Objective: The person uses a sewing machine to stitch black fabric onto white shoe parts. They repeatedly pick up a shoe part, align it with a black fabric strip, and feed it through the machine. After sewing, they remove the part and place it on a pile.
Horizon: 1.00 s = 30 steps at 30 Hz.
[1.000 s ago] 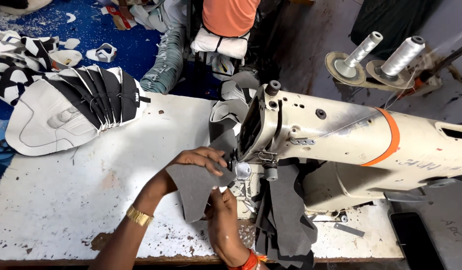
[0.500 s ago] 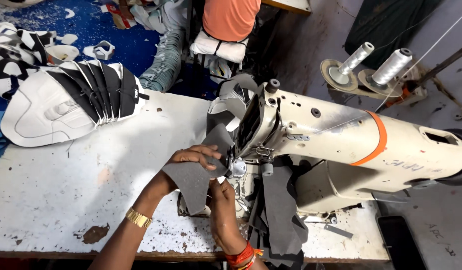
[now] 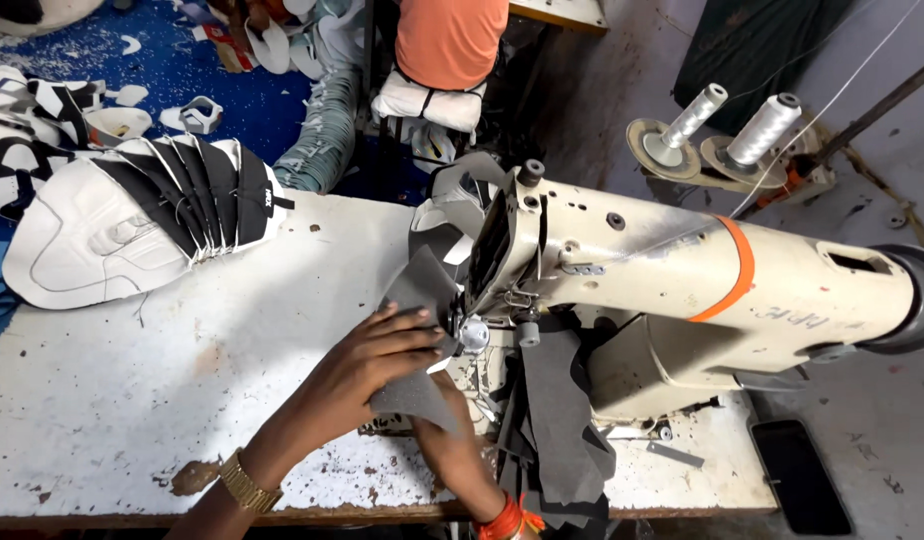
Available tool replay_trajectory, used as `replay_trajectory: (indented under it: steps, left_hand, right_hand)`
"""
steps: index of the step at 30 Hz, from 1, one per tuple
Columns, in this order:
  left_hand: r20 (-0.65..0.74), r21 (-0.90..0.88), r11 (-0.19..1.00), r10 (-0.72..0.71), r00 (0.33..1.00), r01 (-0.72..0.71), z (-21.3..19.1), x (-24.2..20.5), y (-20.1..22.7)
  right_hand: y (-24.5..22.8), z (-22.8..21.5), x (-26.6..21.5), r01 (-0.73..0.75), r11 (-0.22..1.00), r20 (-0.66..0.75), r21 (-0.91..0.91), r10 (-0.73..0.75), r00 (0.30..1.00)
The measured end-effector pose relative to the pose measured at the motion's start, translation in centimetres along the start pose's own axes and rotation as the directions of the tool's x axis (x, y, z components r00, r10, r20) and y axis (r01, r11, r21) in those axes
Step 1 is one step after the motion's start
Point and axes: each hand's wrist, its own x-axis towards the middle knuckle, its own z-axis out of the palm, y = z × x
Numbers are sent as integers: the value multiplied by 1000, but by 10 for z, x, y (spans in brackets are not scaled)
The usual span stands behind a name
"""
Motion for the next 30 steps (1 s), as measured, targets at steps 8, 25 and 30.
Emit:
replay_trajectory:
  steps: [8, 25, 30]
  left_hand:
    - [-38, 198, 974, 117, 992, -107, 28, -25, 13]
    - [44, -379, 647, -701, 711, 661, 1, 6, 51]
    - [-110, -311, 875, -421, 900, 371, 20, 0, 43]
  right_hand:
    - [68, -4, -35, 56, 954, -119, 295, -22, 993]
    - [-73, -38, -23, -195, 946, -95, -260, 176, 980]
    - [-59, -26, -24, -48, 931, -102, -361, 12, 995]
